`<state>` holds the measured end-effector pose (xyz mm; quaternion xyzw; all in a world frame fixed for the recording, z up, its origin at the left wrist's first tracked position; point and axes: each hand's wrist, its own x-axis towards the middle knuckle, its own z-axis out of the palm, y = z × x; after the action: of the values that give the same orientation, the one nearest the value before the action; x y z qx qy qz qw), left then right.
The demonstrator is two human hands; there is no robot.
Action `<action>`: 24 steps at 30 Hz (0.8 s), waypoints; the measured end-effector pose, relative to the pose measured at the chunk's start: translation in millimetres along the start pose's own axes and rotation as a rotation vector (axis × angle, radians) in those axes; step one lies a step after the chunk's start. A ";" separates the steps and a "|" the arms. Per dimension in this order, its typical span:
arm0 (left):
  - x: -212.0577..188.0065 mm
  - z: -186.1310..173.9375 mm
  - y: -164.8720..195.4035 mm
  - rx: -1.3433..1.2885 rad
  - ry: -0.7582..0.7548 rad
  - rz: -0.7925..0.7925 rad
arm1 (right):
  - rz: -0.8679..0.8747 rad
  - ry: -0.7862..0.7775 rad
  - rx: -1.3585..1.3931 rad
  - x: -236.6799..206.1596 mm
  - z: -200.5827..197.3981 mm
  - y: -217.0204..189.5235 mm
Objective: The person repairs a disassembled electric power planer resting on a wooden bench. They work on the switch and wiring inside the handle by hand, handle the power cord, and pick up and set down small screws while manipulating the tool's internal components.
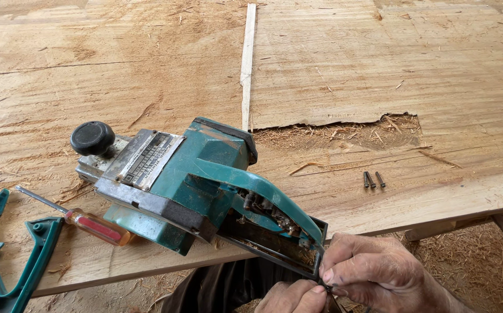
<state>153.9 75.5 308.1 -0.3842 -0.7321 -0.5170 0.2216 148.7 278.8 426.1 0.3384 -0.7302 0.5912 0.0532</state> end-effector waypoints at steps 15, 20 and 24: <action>5.8 9.5 1.7 0.028 0.122 -0.079 | -0.011 0.009 -0.013 2.0 2.5 2.4; 1.9 8.2 -1.7 -0.005 0.076 -0.073 | -0.009 -0.004 0.067 2.6 4.7 1.4; -3.8 10.4 -6.9 -0.067 0.066 -0.071 | 0.007 -0.019 0.037 -0.6 2.0 5.2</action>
<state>151.5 82.7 297.4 -0.3480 -0.7200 -0.5610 0.2140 147.0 277.6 420.9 0.3421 -0.7208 0.6017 0.0379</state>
